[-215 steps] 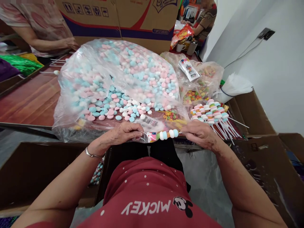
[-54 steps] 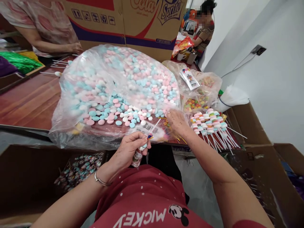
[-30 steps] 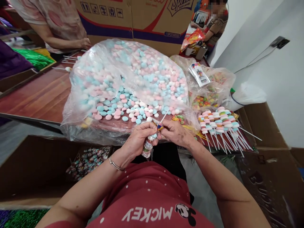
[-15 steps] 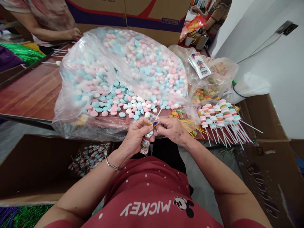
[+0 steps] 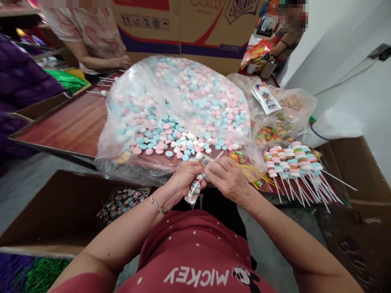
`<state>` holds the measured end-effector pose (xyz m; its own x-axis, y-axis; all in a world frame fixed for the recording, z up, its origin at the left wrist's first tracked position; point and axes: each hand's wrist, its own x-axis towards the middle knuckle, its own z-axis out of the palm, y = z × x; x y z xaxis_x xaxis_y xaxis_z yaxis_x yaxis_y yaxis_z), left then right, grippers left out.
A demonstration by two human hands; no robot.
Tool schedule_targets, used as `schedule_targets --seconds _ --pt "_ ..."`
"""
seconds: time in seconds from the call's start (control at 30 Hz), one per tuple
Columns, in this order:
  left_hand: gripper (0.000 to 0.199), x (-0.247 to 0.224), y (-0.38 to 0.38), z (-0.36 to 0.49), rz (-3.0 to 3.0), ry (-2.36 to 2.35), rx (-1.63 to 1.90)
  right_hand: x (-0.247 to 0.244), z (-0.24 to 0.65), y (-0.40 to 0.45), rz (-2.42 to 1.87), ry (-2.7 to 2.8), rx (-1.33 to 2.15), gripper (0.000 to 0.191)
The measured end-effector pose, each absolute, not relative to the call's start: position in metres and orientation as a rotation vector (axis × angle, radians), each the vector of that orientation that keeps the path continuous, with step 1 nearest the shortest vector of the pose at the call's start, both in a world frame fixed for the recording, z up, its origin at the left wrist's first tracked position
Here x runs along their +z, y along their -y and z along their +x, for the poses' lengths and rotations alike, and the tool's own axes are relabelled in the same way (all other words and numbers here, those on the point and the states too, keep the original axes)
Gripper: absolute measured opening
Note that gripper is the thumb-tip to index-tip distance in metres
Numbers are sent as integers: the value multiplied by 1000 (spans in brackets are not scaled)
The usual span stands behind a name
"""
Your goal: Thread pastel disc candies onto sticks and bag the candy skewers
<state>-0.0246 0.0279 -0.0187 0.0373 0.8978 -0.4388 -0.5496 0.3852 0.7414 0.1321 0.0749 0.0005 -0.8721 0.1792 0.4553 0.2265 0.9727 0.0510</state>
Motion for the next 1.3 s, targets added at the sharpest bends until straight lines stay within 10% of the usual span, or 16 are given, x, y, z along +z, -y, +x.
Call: schedule_targets --seconds 0.3,0.73,0.87,1.07,1.3 --pt "17 7 -20 -42 794 -743 755 37 145 -86 52 2850 114 32" --pt "18 10 -18 -7 1875 -1515 1216 27 141 -72 -546 2536 -741 27" --pt "19 10 -18 9 1944 -1481 1652 24 136 -96 -858 2199 -484 22" --pt "53 29 -29 -10 901 -904 1587 33 118 -66 -753 2028 202 16" --pt "54 32 -4 -53 1103 -765 1247 23 110 -48 -830 1900 545 15"
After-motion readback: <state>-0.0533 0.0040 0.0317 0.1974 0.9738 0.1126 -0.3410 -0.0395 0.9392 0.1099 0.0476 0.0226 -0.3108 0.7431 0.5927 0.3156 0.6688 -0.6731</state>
